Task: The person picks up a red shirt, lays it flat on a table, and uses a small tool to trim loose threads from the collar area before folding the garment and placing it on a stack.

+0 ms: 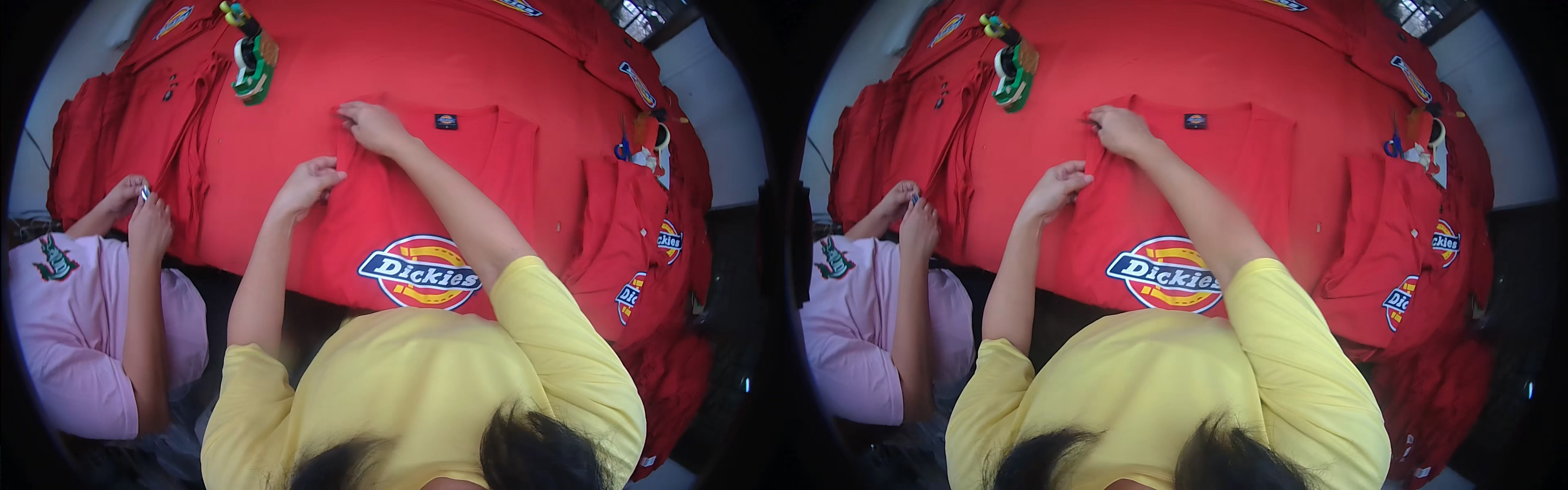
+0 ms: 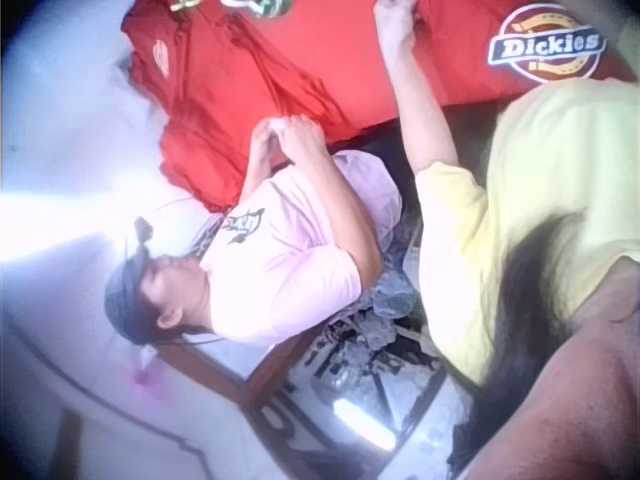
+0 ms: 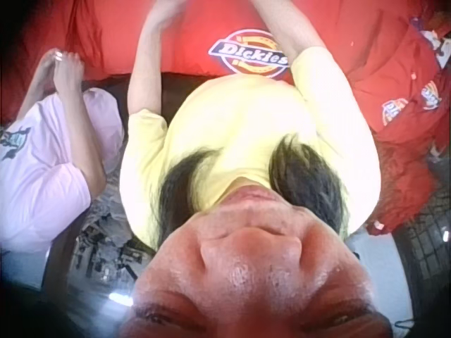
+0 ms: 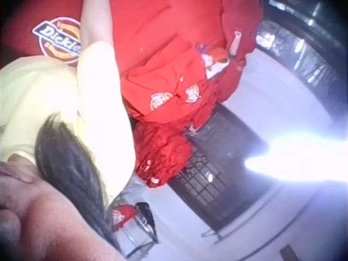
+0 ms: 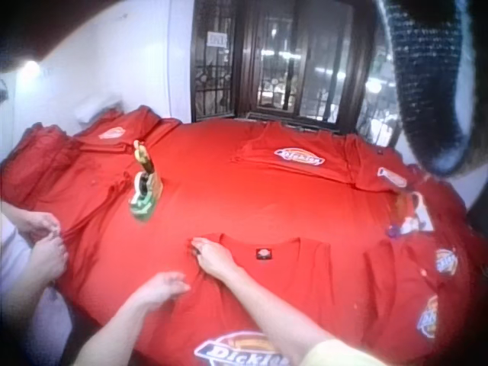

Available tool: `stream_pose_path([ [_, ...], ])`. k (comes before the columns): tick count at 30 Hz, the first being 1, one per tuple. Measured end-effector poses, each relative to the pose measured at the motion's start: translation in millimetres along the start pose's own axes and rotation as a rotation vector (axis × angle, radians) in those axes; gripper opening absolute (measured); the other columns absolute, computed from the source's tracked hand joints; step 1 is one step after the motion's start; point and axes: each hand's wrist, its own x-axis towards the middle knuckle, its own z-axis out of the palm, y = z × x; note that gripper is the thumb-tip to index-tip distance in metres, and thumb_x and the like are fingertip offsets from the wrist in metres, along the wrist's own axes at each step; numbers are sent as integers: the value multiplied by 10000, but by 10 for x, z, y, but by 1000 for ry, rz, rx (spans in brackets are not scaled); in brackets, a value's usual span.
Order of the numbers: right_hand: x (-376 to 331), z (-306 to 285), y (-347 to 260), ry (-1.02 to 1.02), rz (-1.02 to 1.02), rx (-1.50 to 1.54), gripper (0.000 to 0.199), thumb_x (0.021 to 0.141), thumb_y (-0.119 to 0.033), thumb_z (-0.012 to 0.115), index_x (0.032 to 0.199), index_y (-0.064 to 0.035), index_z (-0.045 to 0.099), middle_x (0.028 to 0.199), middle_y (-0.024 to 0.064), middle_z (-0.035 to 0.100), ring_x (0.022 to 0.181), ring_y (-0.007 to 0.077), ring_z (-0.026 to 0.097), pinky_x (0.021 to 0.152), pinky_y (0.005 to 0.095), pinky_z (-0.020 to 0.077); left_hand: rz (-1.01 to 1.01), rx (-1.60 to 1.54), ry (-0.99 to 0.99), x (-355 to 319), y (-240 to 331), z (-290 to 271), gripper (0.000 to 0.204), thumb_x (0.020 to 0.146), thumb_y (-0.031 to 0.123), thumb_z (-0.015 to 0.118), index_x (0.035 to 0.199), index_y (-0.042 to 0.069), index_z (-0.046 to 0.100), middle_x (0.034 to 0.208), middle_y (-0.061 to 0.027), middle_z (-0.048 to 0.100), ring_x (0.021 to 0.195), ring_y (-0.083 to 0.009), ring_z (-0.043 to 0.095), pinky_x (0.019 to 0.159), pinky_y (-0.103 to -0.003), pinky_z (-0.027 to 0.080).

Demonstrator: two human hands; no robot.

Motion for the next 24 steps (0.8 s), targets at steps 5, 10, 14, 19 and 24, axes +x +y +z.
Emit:
stream_pose_path([
  [5,34,112,-18,9,150,-158,341,862,-153,524,1192,-145,609,1310,-22,538,1105,251,570,906,394,476,-60,-36,-290,-1218,-306,79,360,923,247,586,1154,-29,596,1101,-81,642,1002,-152,594,913,-298,443],
  [10,-3,188,-42,61,130,-263,364,846,-111,487,1185,-148,614,1316,-22,535,1069,239,596,895,392,487,322,622,37,-1991,-662,-143,286,830,225,637,1050,43,649,1117,-95,623,1064,-264,492,963,-374,358],
  [14,-17,219,-35,43,94,-311,394,836,-110,492,1214,-154,594,1353,-29,499,1042,238,608,884,392,493,375,763,-3,-2014,-485,-125,223,838,194,617,966,11,626,996,-114,609,956,-279,539,872,-375,413],
  [19,-41,136,57,55,94,-317,389,852,-137,520,1237,-138,575,1342,-25,507,1032,236,612,872,393,495,251,648,149,-1984,-652,-120,151,818,73,627,917,-25,570,851,-143,543,814,-269,580,705,-342,455],
  [24,-139,-350,137,-16,354,608,338,898,-175,550,1217,-65,574,1126,95,635,912,167,651,762,316,522,276,597,129,-1823,-652,-163,160,819,41,636,941,-36,566,877,-120,568,752,-212,579,663,-305,452],
])
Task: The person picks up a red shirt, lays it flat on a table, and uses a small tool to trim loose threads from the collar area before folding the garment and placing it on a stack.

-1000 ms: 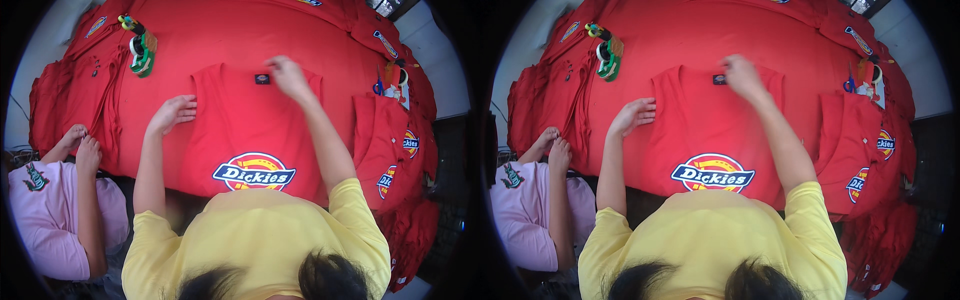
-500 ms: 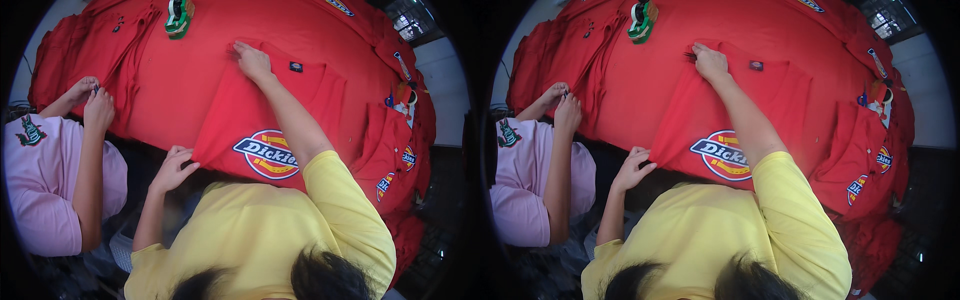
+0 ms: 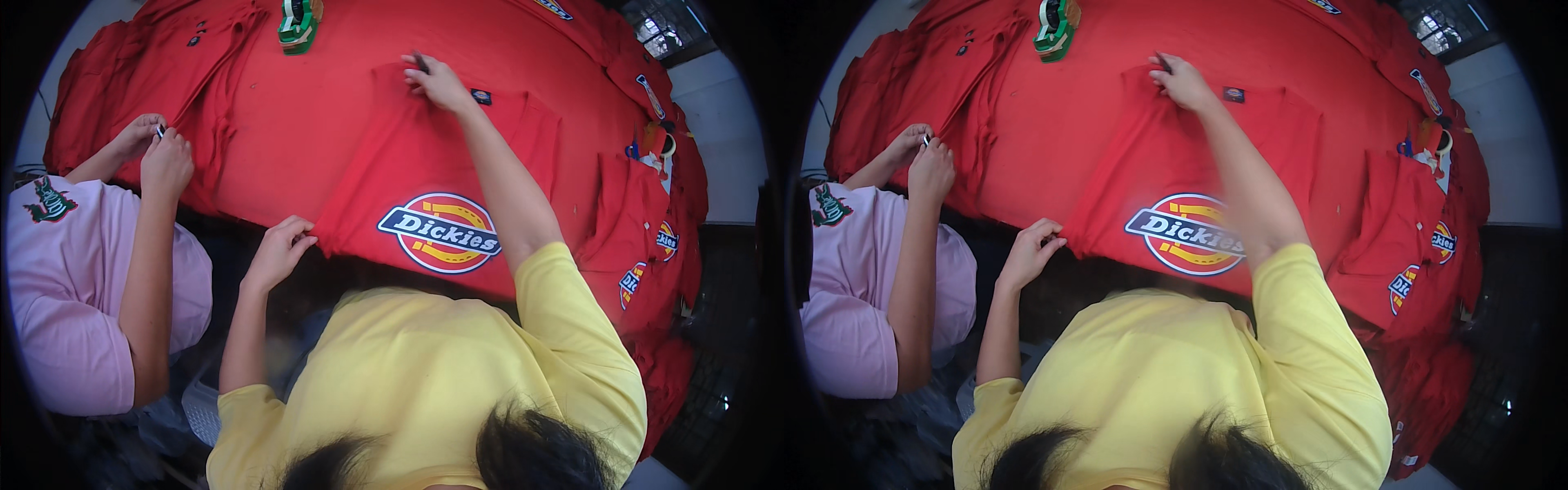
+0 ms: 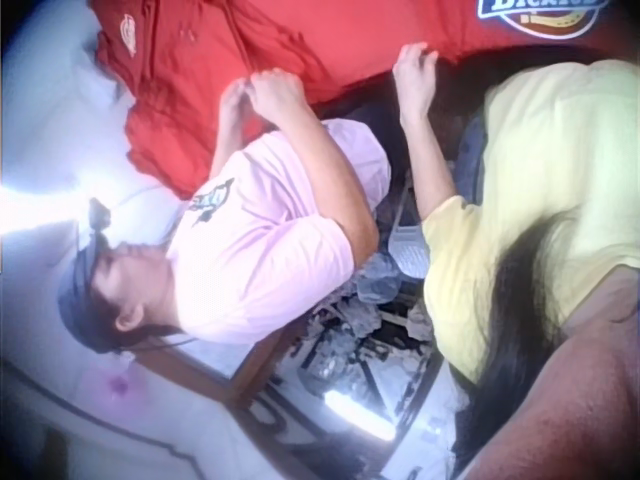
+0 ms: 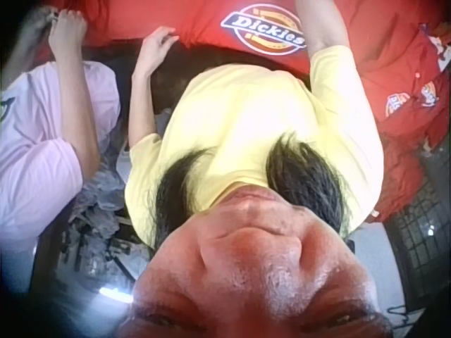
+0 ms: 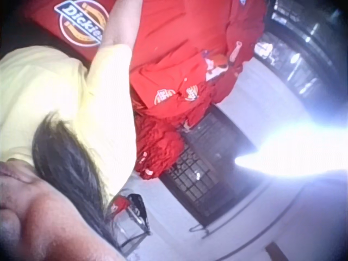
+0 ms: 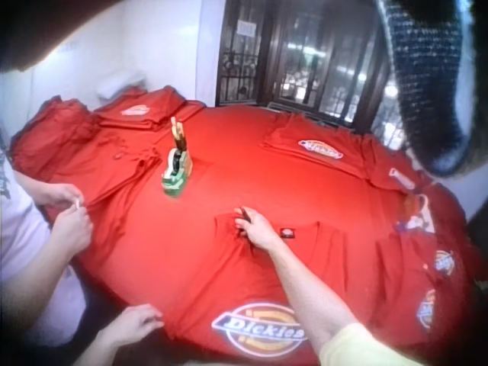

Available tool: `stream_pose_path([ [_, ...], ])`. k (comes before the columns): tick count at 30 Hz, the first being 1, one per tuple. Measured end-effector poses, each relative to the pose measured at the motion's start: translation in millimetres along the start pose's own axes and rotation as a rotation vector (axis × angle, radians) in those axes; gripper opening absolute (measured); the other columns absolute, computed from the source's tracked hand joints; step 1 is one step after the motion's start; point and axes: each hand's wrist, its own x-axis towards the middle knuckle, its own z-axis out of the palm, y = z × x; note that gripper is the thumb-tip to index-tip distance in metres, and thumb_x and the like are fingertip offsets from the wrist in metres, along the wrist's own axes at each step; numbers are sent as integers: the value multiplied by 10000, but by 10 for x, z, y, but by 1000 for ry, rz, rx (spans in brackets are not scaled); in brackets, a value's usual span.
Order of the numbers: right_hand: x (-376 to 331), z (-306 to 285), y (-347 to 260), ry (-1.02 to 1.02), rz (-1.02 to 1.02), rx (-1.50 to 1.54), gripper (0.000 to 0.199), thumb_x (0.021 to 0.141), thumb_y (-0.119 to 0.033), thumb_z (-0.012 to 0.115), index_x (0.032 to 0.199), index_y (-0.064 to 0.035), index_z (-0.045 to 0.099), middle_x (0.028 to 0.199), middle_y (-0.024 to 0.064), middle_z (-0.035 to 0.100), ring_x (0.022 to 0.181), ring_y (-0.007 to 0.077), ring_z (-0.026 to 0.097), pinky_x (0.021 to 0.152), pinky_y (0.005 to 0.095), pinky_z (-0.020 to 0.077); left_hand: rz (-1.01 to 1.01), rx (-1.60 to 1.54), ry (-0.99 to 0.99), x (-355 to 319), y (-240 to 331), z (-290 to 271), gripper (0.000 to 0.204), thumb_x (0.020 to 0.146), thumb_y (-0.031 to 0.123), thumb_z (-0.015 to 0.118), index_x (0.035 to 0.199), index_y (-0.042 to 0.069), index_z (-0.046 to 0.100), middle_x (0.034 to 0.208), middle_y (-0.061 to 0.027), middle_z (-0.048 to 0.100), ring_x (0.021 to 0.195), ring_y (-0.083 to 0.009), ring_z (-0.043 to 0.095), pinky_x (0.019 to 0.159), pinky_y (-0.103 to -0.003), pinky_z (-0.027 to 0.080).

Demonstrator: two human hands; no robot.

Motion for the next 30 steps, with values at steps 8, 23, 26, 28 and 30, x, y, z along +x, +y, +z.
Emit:
stream_pose_path([
  [8,-2507,-1148,126,404,127,-678,191,866,-159,596,969,-6,647,911,159,627,859,291,625,754,352,482,70,-97,-91,255,392,99,150,838,60,643,942,-7,560,680,-42,544,624,-105,543,601,-255,433],
  [23,-3424,-487,285,884,35,-782,137,801,-53,637,911,-7,569,945,153,579,823,324,605,701,399,483,-38,-609,-530,738,1078,427,418,888,-70,444,1292,-1,362,1015,-96,549,989,-181,620,857,-271,488],
  [26,-3186,31,39,661,-73,-472,159,785,23,608,940,0,579,1052,176,604,969,325,603,809,382,496,-49,-611,-518,728,1063,510,417,888,-76,434,1292,3,363,1026,-99,546,999,-183,617,862,-271,488],
  [28,-3087,296,2,386,-92,-475,140,866,-33,583,998,10,592,1080,161,628,1000,302,605,881,384,475,-42,-620,-507,742,1048,585,412,888,-72,444,1286,6,369,1022,-98,548,989,-181,619,859,-269,490],
  [30,-3043,409,122,112,24,-600,176,893,-55,538,1055,-45,606,1304,142,527,1065,323,567,923,407,449,-31,-617,-477,753,1028,626,400,890,-62,462,1274,9,376,1010,-95,554,967,-177,626,852,-267,493],
])
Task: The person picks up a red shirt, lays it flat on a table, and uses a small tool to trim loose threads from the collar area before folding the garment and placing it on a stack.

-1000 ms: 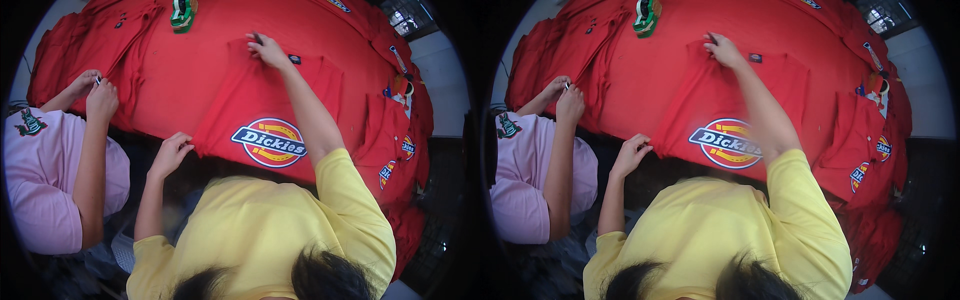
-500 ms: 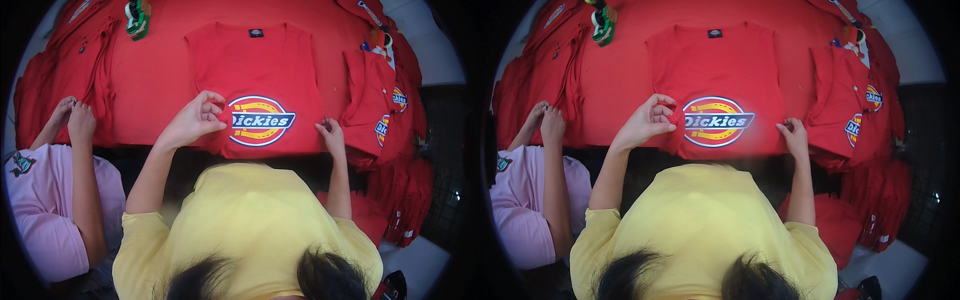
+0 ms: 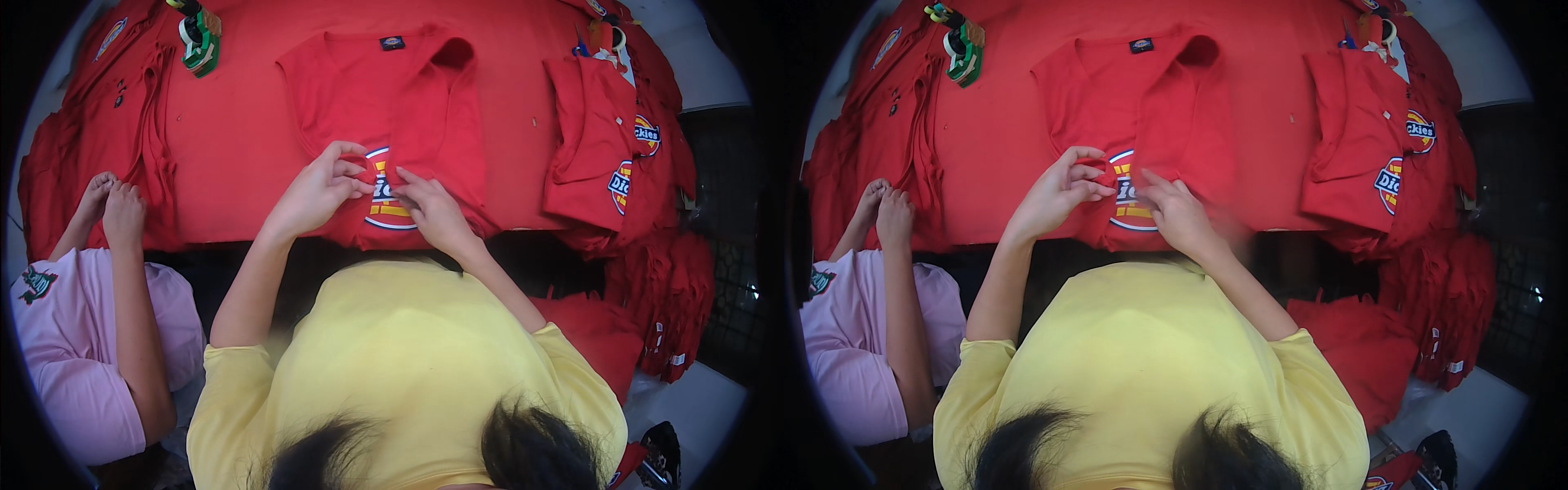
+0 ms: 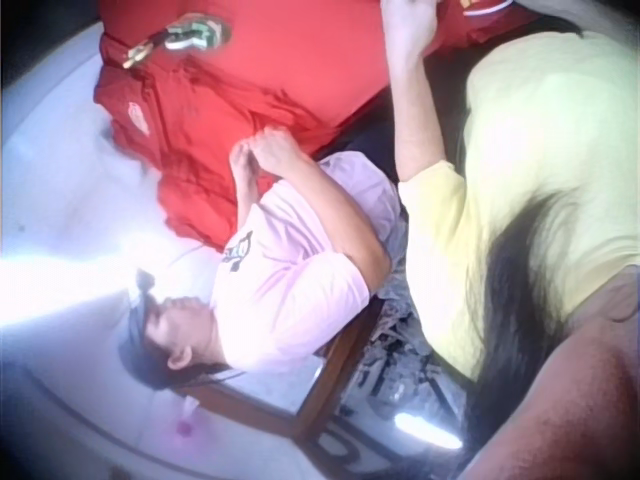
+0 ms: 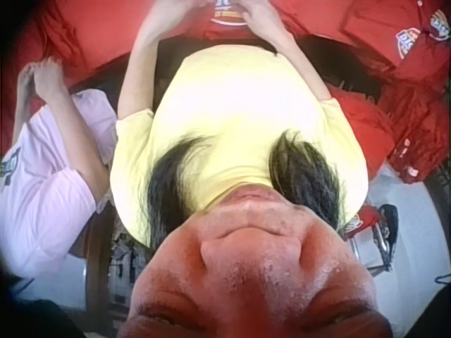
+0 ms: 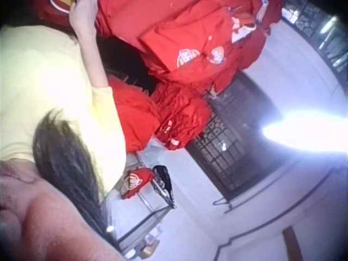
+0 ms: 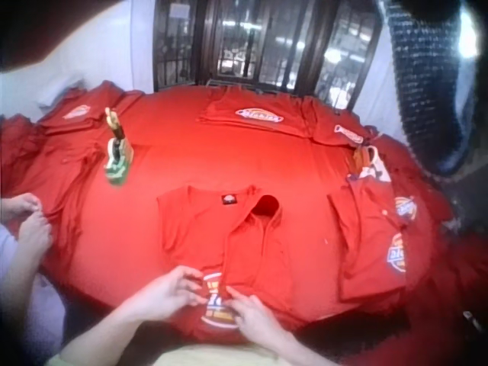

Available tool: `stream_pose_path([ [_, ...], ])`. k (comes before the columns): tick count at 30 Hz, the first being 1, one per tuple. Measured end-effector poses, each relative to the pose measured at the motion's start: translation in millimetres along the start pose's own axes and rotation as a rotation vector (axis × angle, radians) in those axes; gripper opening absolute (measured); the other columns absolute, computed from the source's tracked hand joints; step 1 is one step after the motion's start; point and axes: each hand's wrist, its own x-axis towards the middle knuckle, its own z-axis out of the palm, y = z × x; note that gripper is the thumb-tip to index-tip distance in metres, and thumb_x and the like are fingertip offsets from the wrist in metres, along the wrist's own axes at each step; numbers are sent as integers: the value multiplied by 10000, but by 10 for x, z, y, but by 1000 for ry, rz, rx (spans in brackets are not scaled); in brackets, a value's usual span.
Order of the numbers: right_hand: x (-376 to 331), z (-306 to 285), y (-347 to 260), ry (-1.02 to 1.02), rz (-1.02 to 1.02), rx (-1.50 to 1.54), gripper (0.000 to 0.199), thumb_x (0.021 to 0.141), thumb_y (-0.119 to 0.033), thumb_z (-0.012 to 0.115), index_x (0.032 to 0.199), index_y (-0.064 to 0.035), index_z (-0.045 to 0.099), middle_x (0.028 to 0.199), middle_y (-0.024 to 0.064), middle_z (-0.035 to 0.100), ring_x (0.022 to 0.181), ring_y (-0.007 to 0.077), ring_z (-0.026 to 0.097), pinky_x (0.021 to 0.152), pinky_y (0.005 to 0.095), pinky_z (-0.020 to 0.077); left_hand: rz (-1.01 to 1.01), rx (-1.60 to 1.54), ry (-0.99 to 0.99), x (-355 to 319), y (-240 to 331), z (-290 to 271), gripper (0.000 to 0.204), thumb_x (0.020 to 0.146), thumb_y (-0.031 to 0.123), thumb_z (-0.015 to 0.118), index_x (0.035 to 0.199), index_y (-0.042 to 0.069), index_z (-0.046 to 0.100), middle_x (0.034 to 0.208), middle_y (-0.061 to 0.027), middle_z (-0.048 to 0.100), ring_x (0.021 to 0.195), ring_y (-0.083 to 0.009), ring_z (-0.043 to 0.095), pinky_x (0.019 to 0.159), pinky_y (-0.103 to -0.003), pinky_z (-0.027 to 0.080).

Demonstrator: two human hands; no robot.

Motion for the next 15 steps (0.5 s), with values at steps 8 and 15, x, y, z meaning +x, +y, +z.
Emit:
stream_pose_path([
  [8,-25,-435,158,370,244,778,217,933,4,432,1081,25,589,1069,92,622,805,98,598,690,240,489,79,370,118,226,-102,178,124,886,49,576,1001,6,587,727,-9,571,673,-60,554,628,-227,455],
  [15,117,-554,441,112,155,435,211,890,-14,520,1071,-16,627,945,86,600,794,150,592,695,274,467,375,887,160,516,-353,615,188,856,221,636,910,43,613,686,-93,588,628,-214,592,566,-350,451],
])
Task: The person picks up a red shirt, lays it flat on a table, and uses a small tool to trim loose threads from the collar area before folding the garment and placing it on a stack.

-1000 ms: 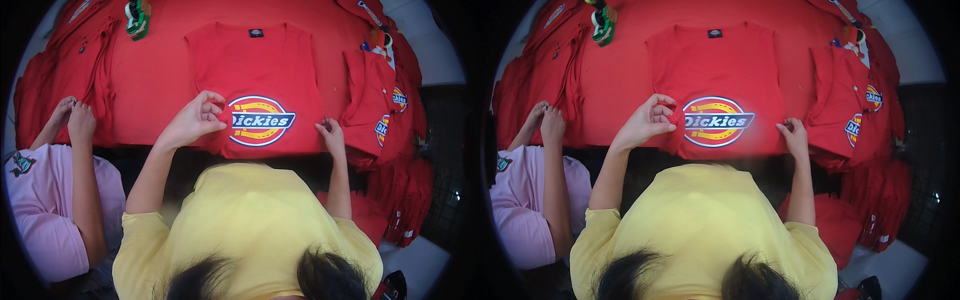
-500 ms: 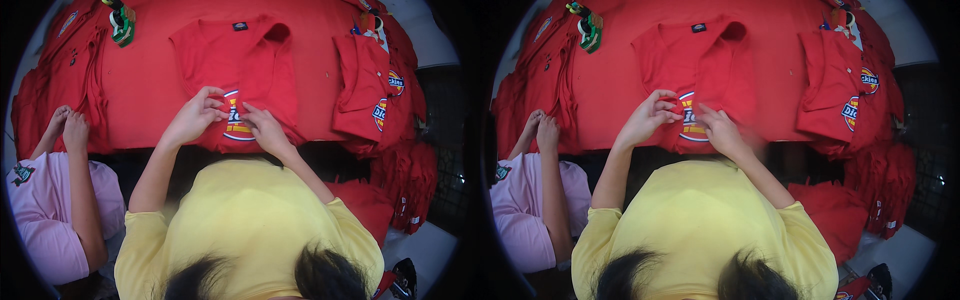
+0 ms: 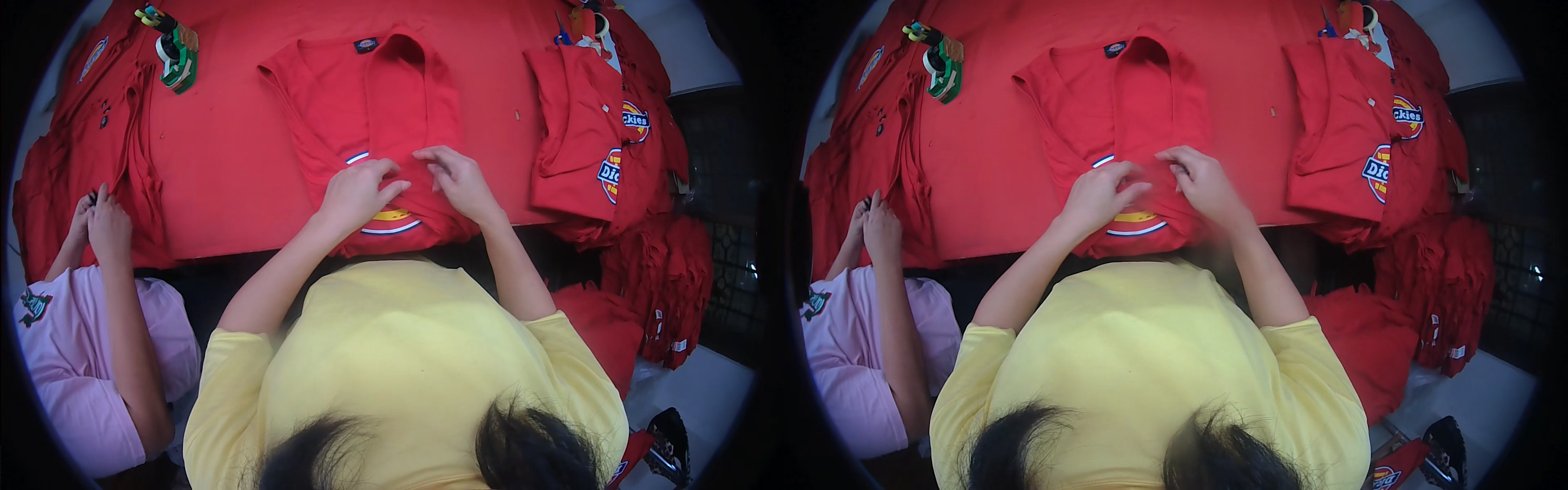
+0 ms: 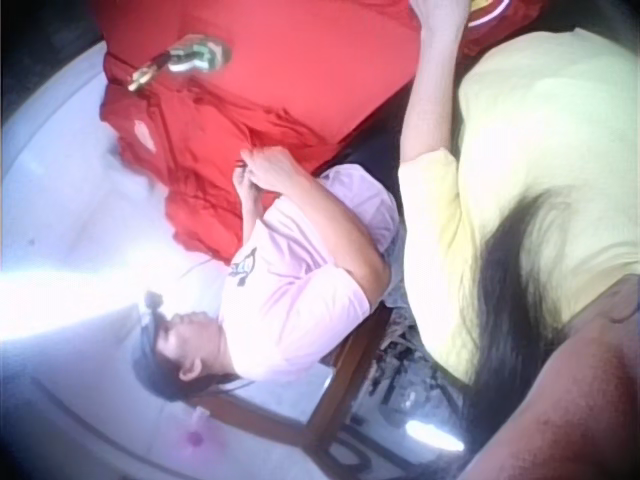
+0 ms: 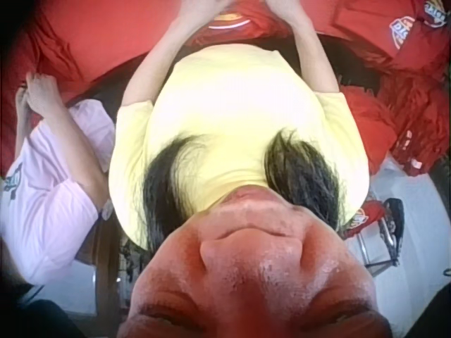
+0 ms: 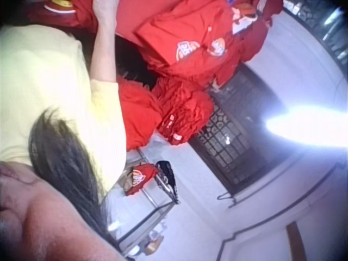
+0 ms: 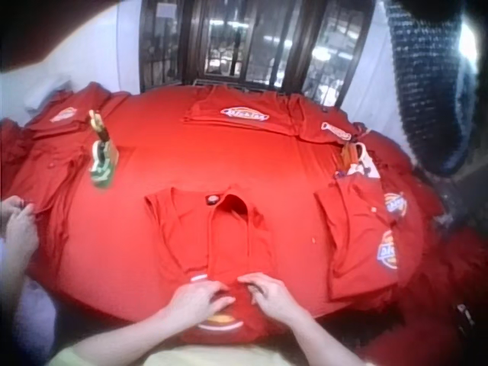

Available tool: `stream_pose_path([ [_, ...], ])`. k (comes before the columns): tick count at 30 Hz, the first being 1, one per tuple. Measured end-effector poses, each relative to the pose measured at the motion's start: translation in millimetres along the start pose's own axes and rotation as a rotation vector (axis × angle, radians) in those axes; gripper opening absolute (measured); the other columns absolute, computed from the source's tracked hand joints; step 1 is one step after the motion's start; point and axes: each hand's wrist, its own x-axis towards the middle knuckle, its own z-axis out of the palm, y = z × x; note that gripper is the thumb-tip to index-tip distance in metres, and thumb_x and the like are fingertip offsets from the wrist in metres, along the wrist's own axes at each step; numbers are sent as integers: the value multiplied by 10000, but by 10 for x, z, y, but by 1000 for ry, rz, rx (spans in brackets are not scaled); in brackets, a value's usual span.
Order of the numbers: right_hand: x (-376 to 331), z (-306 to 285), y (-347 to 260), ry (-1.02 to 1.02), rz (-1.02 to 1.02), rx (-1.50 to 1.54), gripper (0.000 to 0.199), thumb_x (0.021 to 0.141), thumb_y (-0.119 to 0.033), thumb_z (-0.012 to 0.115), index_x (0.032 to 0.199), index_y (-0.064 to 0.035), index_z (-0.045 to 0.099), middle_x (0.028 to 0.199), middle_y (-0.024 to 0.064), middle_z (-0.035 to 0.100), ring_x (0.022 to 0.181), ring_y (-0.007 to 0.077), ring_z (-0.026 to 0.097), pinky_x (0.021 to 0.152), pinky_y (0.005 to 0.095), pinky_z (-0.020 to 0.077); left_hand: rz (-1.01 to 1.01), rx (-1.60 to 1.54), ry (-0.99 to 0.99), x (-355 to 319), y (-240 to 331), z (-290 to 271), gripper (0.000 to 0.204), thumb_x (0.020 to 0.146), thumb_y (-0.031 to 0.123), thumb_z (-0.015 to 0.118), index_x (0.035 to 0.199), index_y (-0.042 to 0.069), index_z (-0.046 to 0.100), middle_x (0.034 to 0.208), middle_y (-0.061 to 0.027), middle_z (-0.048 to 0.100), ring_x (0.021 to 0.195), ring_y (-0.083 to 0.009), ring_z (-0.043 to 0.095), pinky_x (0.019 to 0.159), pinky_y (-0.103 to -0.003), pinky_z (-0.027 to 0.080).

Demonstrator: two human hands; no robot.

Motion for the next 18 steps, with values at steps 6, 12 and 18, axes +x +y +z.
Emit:
stream_pose_path([
  [6,34,2,180,-23,-70,-266,233,832,-30,612,1065,-21,627,962,126,553,877,289,581,798,357,472,-60,134,16,26,-8,108,231,838,271,641,795,61,553,741,-85,615,686,-289,611,569,-408,463],
  [12,67,0,105,-39,-51,-287,167,817,-40,635,973,14,609,928,125,580,858,279,596,794,355,474,-49,60,-10,11,-43,53,237,840,285,640,933,70,602,805,-101,612,766,-272,611,607,-399,472],
  [18,145,-25,-72,-119,44,-82,175,833,-91,618,967,21,607,854,137,623,803,284,608,736,356,468,-56,-189,-78,87,24,-7,247,861,252,636,996,46,660,788,-76,523,760,-211,544,680,-337,455],
])
